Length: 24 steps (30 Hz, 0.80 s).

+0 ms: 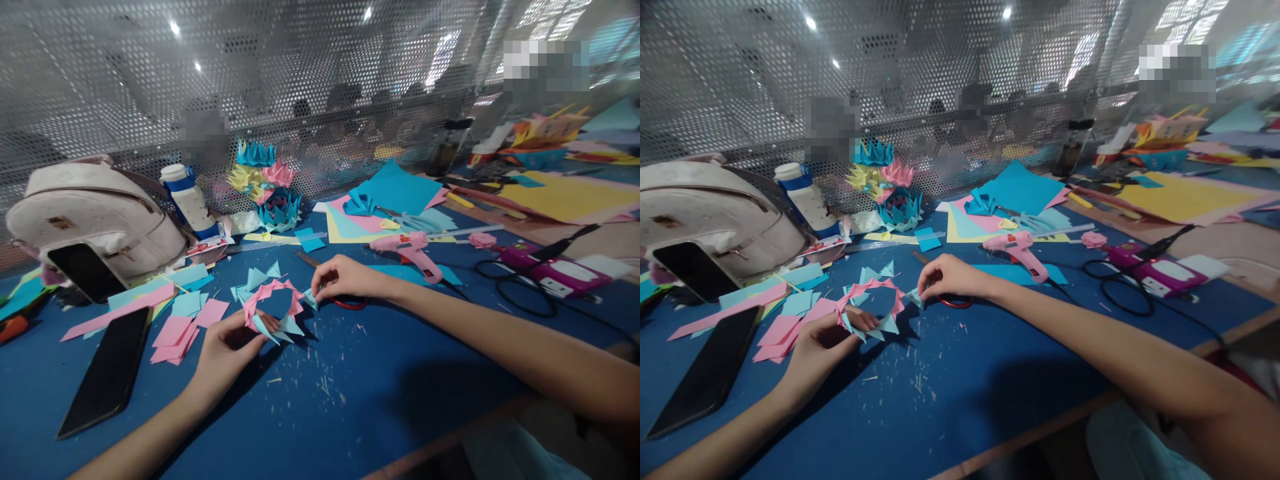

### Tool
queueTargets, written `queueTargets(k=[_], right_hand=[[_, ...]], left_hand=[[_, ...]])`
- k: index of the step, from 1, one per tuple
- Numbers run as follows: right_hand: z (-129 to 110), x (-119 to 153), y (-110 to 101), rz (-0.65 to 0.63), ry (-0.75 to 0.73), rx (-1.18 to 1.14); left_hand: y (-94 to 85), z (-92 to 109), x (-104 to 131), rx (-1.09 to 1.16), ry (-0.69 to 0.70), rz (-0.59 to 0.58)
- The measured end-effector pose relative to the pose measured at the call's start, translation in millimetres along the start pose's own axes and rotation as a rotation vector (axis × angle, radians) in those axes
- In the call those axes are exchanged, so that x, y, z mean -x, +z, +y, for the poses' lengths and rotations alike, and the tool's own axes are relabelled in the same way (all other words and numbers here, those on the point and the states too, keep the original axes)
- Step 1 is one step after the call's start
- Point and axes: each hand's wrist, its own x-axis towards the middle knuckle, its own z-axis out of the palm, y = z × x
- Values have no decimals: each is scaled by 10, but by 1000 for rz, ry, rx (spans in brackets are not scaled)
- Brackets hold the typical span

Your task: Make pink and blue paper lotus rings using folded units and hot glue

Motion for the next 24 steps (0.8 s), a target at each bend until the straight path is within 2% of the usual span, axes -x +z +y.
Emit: queueTargets(k=[12, 16, 20, 24], right_hand=[[-20, -18, 84, 82, -52, 94], [-58, -7, 30, 124, -59, 64], [-248, 50, -53, 172, -98, 39], [-507, 112, 13, 192, -212, 116]], left_hand=[[-10, -8, 20, 3, -2, -8], [-8, -14, 4, 4, 1, -2], [4, -10, -6, -5, -5, -1], [16, -14, -2, -1, -35, -16]])
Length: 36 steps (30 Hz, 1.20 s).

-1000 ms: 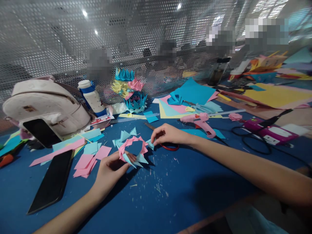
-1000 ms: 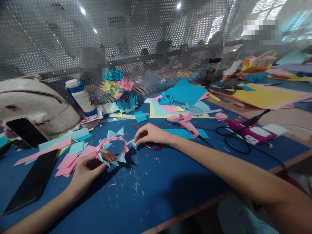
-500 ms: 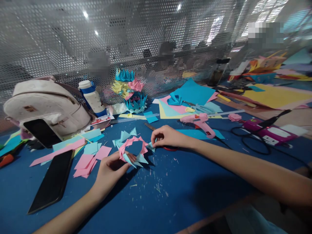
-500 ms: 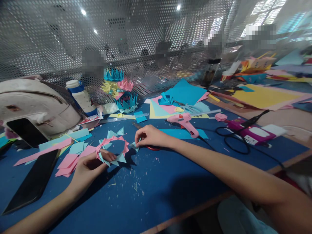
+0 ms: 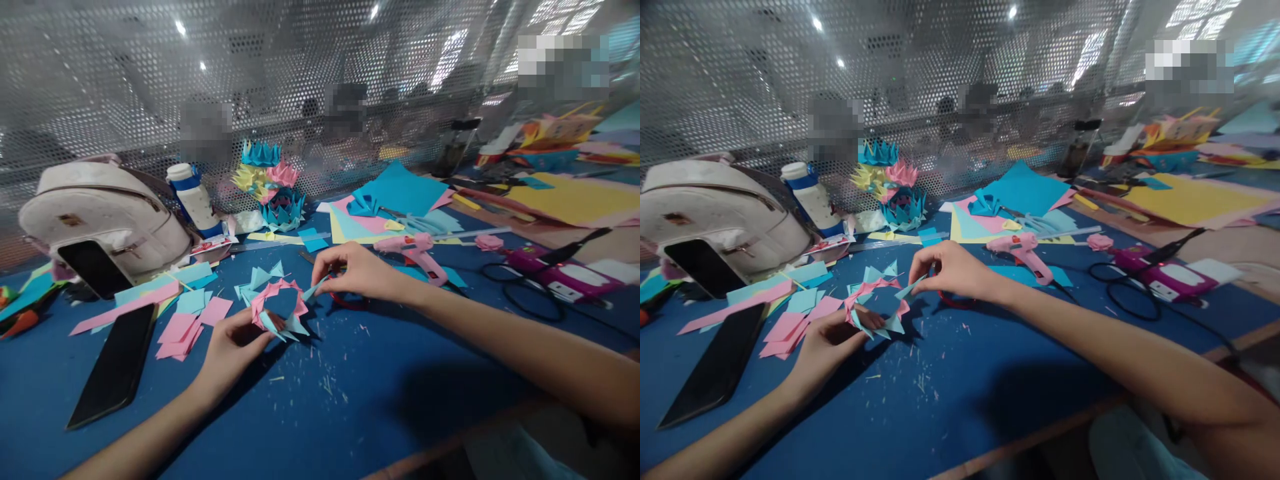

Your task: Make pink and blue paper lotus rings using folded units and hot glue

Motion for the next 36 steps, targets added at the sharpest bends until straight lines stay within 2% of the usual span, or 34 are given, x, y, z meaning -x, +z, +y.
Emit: queueTargets(k=[4, 8, 15, 20, 30, 33, 36], right_hand=[[-163, -11, 139, -29, -184, 278], [-228, -77, 234, -46, -247, 414], [-235, -118, 334, -29, -186, 373], [-192, -90, 384, -46, -159, 237], [-230, -65, 400, -41, -59, -32], [-206, -65, 376, -4, -113, 51], [-145, -90, 315, 56, -309, 188]], left_hand=[[0, -22, -12, 8, -2, -28], [-8, -43, -26, -9, 54, -22], [-23, -110, -4, -29, 32, 7], [-37, -115, -7, -134, 33, 50], [-20, -72, 9, -157, 22, 81], [-16, -64, 5, -148, 9, 93], [-8, -38, -5, -98, -10, 74]])
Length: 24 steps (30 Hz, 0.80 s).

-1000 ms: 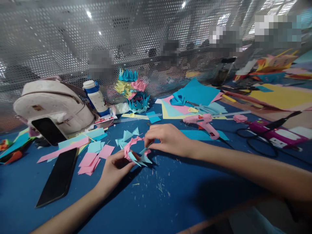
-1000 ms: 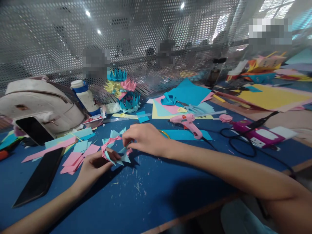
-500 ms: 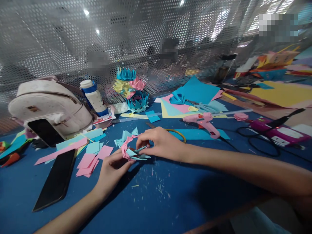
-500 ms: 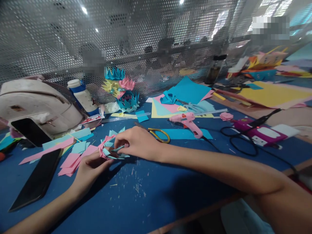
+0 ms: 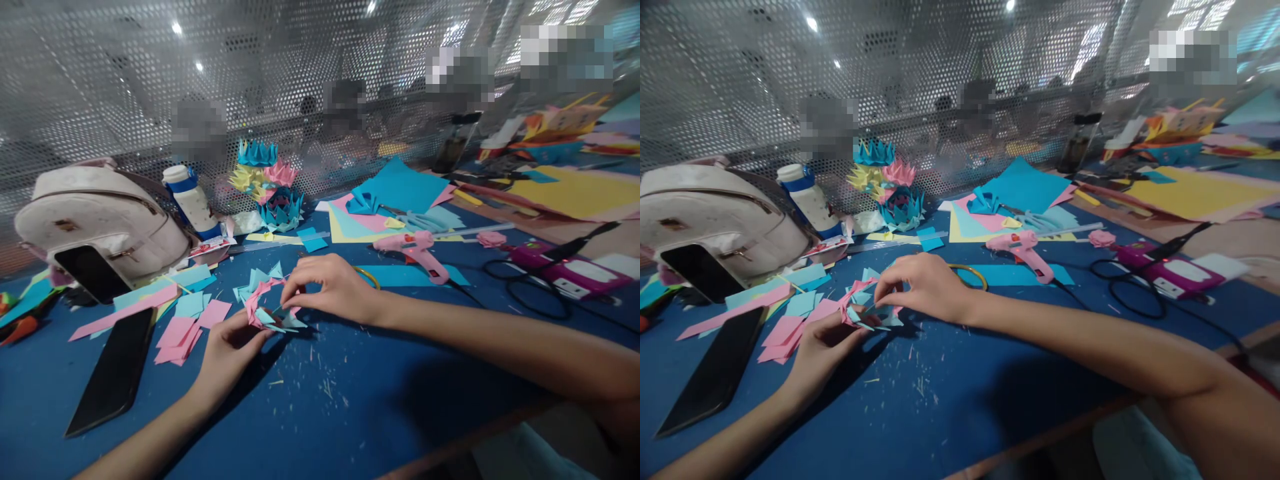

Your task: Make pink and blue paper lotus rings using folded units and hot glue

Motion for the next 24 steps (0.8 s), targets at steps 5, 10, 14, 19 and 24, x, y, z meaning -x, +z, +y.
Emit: queueTargets(k=[5, 10, 14, 19, 24], right_hand=[[195, 19, -13, -51, -352, 280], [320, 81, 48, -14, -508, 604], [354, 120, 83, -4, -650, 758], [333, 170, 121, 4, -821, 816], [302, 210, 143, -14, -854, 820]], left_hand=[[6, 34, -14, 38, -2, -78], [-25, -16, -14, -36, 44, -114], [-58, -45, -21, -206, 159, -139], [-61, -38, -18, -254, 279, -227], [-61, -29, 12, -242, 324, -260]])
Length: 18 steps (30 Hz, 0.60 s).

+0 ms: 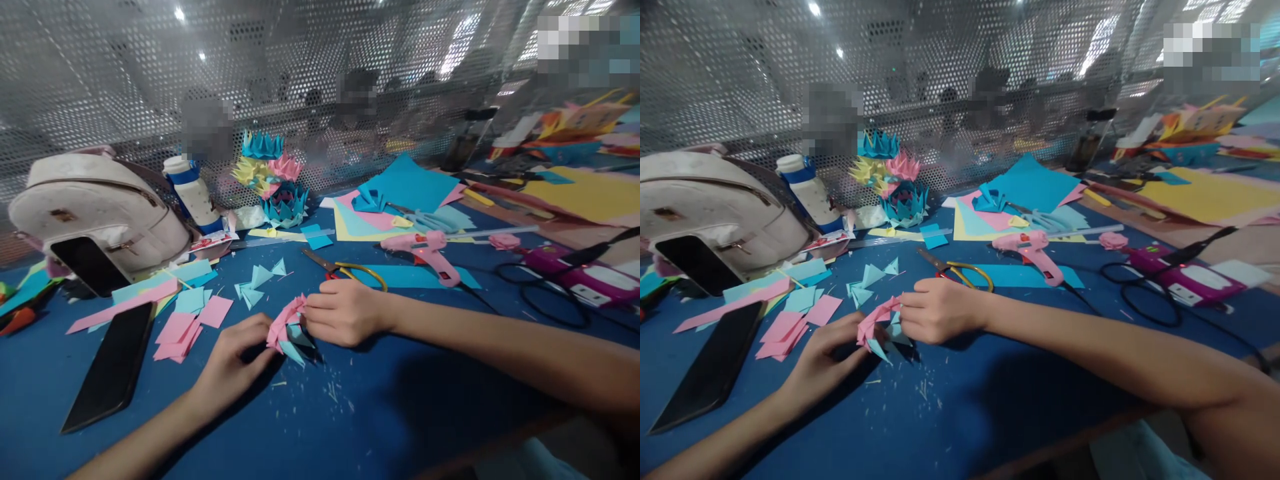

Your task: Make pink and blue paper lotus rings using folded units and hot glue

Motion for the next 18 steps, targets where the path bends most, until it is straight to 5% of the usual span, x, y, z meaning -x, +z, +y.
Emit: queueTargets(k=[18], right_hand=[[-17, 75, 50, -50, 20, -51]], left_hand=[[-5, -12, 25, -60, 127, -103]])
